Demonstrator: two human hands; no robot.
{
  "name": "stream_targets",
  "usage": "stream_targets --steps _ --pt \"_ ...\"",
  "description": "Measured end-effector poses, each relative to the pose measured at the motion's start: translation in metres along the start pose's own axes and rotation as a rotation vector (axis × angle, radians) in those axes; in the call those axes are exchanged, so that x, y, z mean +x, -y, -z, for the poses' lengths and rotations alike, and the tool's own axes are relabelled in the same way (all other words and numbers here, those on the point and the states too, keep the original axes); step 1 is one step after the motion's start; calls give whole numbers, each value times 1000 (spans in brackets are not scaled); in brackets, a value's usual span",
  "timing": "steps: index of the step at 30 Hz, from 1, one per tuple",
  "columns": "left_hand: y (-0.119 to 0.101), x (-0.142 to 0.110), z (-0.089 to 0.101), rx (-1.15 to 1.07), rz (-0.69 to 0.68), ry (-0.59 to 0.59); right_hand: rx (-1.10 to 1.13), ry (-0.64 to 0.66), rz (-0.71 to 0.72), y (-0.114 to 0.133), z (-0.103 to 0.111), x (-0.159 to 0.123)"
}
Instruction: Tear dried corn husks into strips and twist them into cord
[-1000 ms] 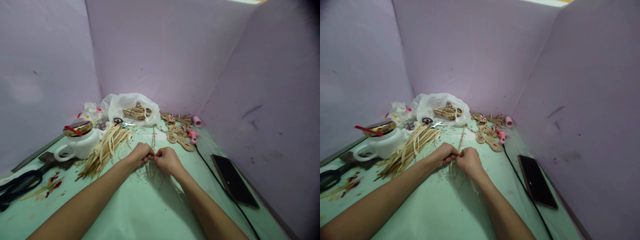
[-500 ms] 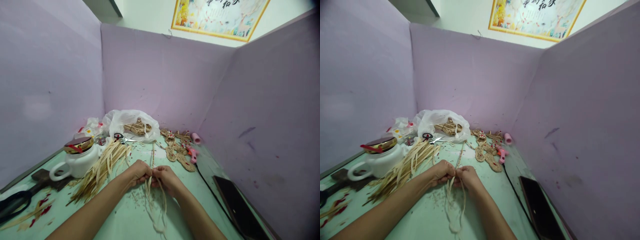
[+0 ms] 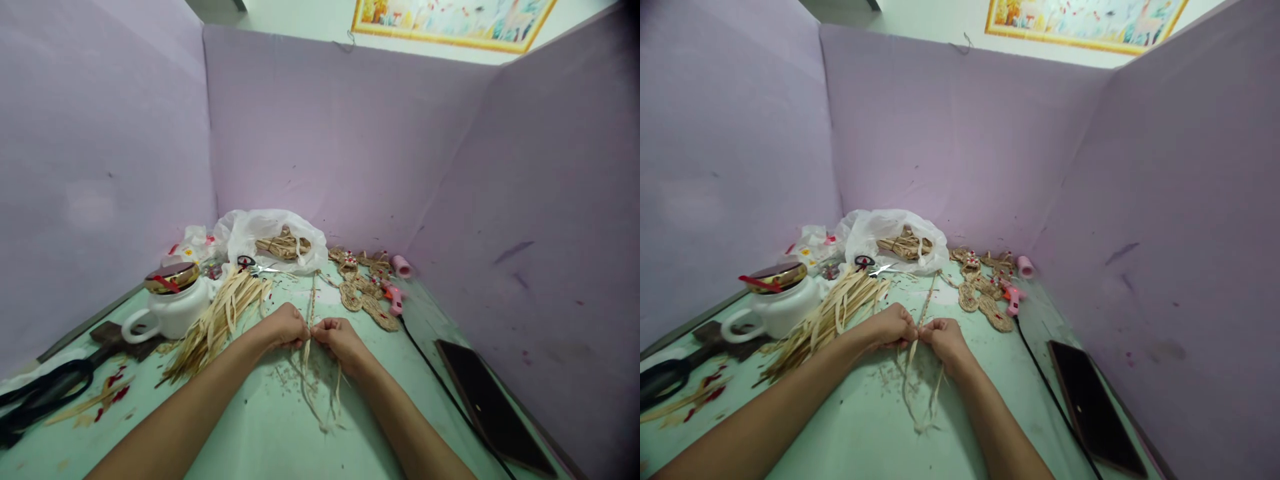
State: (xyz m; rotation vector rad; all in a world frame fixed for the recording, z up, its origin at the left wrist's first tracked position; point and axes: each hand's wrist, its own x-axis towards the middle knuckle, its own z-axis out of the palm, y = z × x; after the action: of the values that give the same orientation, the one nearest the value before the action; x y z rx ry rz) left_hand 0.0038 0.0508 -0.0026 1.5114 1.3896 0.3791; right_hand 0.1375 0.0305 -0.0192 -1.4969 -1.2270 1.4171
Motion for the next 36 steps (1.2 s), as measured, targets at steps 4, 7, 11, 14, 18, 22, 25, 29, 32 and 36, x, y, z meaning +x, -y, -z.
stream_targets --steps 4,7,11,14,18,22,25,29,32,36 --pt "-1 -10 29 79 12 74 51 3 -2 -7 -2 2" --pt "4 -11 61 50 24 -122 87 10 -17 -8 -1 2" --pt "19 -3 88 244 30 -589 100 22 -27 -8 1 2" --pt "27 5 84 444 76 -667 128 40 -36 -9 2 3" --pt "27 11 69 606 162 -695 127 41 -27 -9 2 4" --pt "23 11 74 596 95 -637 118 50 -15 -10 3 5" --pt "21 9 85 572 64 -589 119 34 -14 -11 3 6" --pt "19 8 85 587 125 -624 114 32 -17 -9 4 5" --pt "20 10 74 651 189 -648 116 36 -24 -7 4 5" --pt "25 15 68 653 184 -628 128 44 -30 -8 5 4"
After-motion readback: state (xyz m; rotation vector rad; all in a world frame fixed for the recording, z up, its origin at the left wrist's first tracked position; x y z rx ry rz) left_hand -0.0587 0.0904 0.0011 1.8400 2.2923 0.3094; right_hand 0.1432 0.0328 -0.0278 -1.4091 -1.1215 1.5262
